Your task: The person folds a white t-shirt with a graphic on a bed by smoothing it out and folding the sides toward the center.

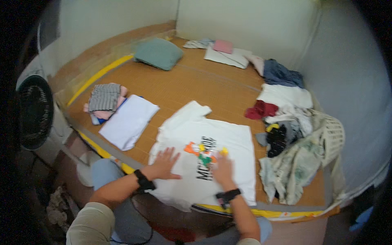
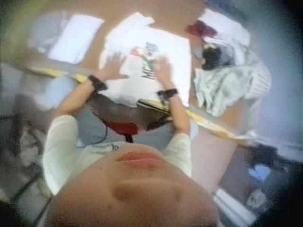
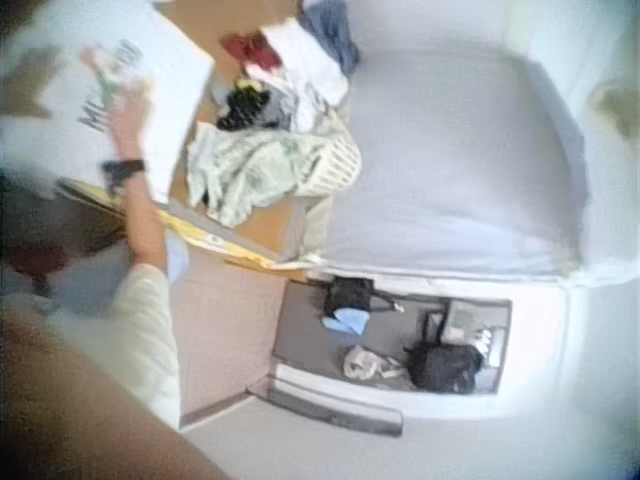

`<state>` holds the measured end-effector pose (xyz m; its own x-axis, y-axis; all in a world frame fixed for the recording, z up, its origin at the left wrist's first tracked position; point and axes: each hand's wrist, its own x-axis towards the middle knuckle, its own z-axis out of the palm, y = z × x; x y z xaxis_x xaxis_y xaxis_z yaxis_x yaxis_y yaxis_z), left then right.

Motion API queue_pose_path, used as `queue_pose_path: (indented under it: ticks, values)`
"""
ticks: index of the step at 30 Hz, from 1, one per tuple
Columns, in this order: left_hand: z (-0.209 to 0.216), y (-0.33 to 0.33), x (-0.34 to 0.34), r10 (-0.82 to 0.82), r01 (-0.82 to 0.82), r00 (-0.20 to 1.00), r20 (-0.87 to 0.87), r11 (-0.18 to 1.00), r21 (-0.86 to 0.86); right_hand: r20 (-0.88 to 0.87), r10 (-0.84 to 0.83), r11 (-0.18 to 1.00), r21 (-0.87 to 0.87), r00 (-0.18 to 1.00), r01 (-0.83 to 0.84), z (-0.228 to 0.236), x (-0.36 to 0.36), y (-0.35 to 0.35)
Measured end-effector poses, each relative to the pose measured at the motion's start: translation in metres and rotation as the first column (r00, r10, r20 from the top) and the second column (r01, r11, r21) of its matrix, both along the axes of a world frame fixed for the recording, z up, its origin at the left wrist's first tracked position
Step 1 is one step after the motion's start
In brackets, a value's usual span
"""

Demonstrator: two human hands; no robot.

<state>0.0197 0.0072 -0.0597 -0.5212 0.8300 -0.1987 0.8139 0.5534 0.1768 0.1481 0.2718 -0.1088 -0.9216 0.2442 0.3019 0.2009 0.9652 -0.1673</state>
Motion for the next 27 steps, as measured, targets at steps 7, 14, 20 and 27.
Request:
queue_pose_path:
  ticks: [7,14,20,27]
  values:
    - [-0.002,-0.007,-0.001,0.012,-0.012,1.000,-0.004,1.000,-0.004,-0.008,-0.426,0.904,-0.046,0.905,0.425,0.037,0.022,0.050]
    - [-0.005,-0.015,-0.002,0.030,-0.030,0.999,-0.032,1.000,-0.007,-0.068,0.320,0.942,-0.082,0.945,-0.325,0.042,-0.007,-0.082]
    - [-0.004,0.000,0.002,-0.030,0.032,0.999,-0.038,0.999,0.033,-0.041,-0.441,0.895,0.047,0.897,0.443,0.023,0.037,0.062]
    - [-0.019,-0.015,-0.006,0.034,-0.033,0.998,-0.048,0.999,0.030,-0.033,0.373,0.901,-0.224,0.927,-0.371,0.054,-0.007,-0.090]
